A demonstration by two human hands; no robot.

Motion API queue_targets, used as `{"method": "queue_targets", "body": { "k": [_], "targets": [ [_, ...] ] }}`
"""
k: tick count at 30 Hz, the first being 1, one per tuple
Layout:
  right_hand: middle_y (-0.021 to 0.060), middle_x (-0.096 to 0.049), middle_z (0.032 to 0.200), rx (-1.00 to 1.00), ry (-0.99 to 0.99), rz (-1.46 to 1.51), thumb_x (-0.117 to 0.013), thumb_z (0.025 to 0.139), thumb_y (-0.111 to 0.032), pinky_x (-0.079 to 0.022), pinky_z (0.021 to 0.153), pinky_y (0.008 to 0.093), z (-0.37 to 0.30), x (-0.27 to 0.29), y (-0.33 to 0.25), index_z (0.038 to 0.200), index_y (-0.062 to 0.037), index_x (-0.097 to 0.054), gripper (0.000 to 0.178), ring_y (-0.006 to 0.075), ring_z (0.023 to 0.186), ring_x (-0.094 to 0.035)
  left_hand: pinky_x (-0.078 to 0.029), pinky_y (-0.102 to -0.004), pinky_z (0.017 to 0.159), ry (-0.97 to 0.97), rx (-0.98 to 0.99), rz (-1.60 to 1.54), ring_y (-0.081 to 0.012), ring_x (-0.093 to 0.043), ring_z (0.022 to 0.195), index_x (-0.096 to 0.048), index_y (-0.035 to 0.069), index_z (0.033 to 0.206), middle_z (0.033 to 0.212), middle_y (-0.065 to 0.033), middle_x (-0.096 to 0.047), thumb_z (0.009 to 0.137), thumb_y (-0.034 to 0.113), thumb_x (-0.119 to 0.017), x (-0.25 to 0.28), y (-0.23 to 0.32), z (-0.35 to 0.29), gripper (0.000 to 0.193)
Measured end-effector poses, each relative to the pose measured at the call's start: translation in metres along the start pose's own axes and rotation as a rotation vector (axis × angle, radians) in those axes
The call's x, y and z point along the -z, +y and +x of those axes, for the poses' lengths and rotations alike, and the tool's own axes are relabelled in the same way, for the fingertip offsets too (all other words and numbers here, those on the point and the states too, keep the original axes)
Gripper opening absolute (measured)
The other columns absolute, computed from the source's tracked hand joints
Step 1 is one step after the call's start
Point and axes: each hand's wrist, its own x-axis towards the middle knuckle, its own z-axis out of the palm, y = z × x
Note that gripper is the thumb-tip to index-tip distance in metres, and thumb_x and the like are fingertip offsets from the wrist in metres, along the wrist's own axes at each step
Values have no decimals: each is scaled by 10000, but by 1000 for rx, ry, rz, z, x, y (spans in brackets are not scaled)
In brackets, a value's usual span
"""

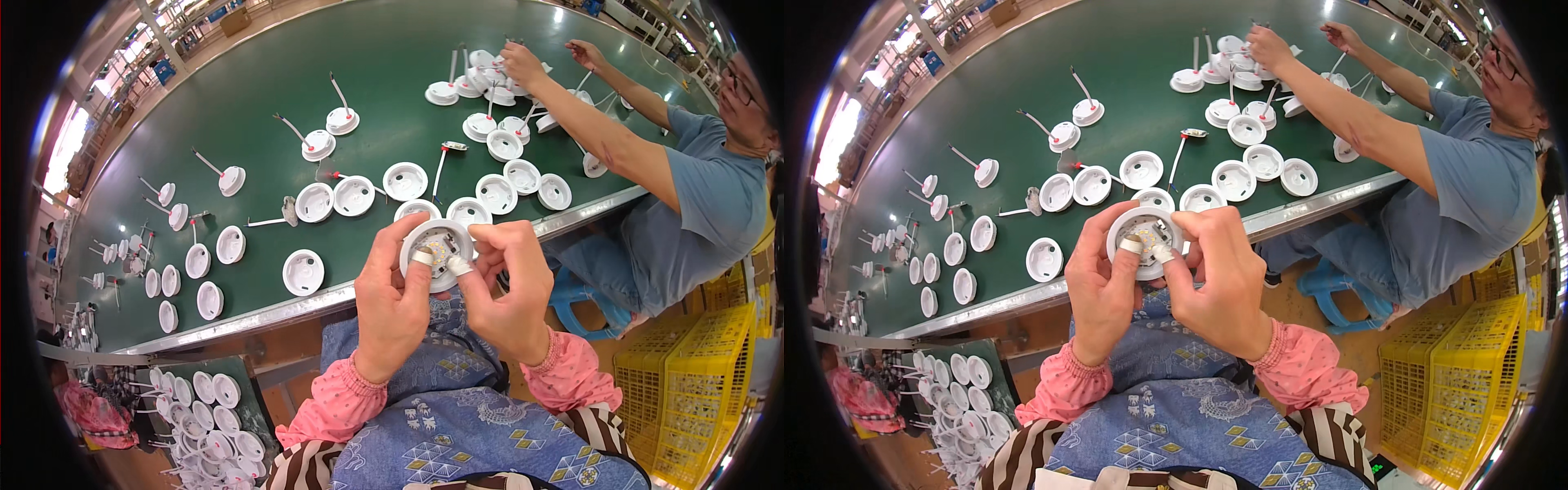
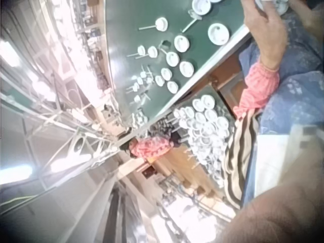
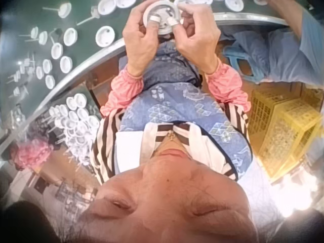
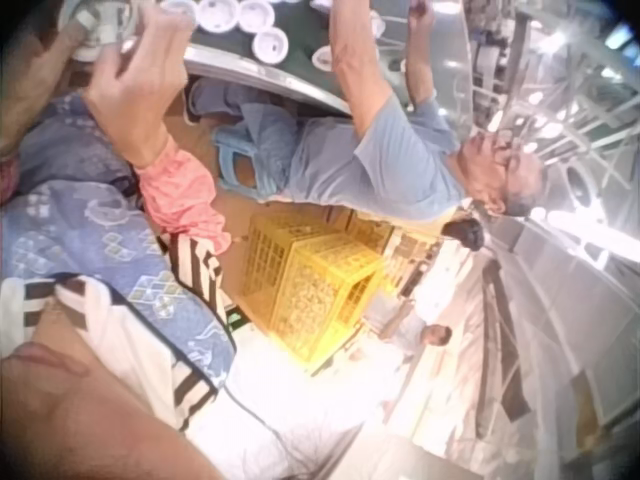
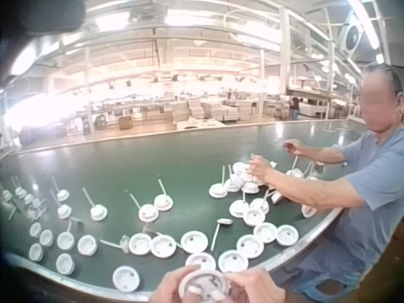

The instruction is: The person assembles LED light components by hand, inserting circuit boards into white plastic housings.

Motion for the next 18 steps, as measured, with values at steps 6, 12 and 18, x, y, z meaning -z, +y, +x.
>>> {"method": "queue_targets", "body": {
  "k": [6, 12, 18],
  "targets": [
    [112, -587, 952, -89, -77, 55, -688, 801, 44, -480, 542, 296, 4, -4, 4, 1133, 14, -648, 335, 190, 711, -611, -527, -181, 487, 32, -23, 5, -36, -606, 627, -554, -8, 1339, 1066, -77, -691, 1023, 36, -542, 8, -5, -5, 319],
    [105, -580, 935, -264, -190, 345, -650, 842, 34, -499, 583, 292, 0, -14, 9, 1091, 23, -660, 250, 179, 752, -628, -617, -235, 663, -2, 11, 0, -105, -670, 943, -573, 5, 1330, 1166, -85, -659, 950, -58, -535, 15, -4, -8, 387],
    [87, -587, 918, -340, -193, 457, -616, 851, 54, -509, 616, 281, 0, -18, -1, 1014, 30, -640, 167, 151, 769, -635, -593, -214, 637, 35, -4, 6, -84, -664, 895, -603, 4, 1275, 1092, -64, -684, 945, -55, -543, 17, -2, -12, 340]
  ]
}}
